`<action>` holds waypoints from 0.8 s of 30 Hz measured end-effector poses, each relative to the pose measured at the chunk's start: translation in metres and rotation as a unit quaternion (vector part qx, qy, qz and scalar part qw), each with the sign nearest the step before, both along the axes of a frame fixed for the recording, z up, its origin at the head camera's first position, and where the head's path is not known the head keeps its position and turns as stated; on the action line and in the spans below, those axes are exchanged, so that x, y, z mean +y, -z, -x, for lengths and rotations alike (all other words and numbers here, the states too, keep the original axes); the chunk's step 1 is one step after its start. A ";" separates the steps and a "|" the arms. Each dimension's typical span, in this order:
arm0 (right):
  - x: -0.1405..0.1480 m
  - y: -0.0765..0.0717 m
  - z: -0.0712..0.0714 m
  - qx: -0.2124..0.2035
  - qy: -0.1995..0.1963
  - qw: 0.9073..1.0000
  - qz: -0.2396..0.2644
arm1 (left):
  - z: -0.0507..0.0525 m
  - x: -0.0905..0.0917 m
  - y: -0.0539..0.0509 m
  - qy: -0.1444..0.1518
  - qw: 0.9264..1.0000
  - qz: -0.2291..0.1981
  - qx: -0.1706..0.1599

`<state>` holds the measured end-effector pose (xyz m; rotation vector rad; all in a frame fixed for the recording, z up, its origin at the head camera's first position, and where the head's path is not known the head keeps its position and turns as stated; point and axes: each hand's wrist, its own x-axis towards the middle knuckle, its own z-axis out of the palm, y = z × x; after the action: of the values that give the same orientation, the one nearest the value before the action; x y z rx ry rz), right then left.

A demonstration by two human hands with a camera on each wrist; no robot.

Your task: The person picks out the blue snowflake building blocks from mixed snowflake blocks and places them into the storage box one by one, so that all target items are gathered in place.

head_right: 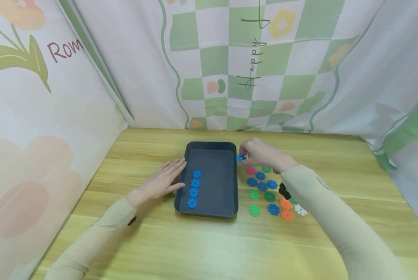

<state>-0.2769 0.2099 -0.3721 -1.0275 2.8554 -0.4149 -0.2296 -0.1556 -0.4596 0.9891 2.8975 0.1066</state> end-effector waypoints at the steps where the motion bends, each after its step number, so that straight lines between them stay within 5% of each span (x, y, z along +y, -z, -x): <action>1: -0.006 0.000 0.003 -0.007 0.001 1.000 0.000 | 0.000 0.000 0.000 0.000 1.000 -0.003 -0.001; 24: -0.114 0.032 0.040 -0.048 -0.055 0.996 -0.056 | 0.001 0.001 0.000 0.000 1.000 -0.001 0.007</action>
<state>-0.3173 0.0961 -0.4037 -1.1041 2.6884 -0.2830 -0.2310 -0.1546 -0.4593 0.9935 2.9118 0.1032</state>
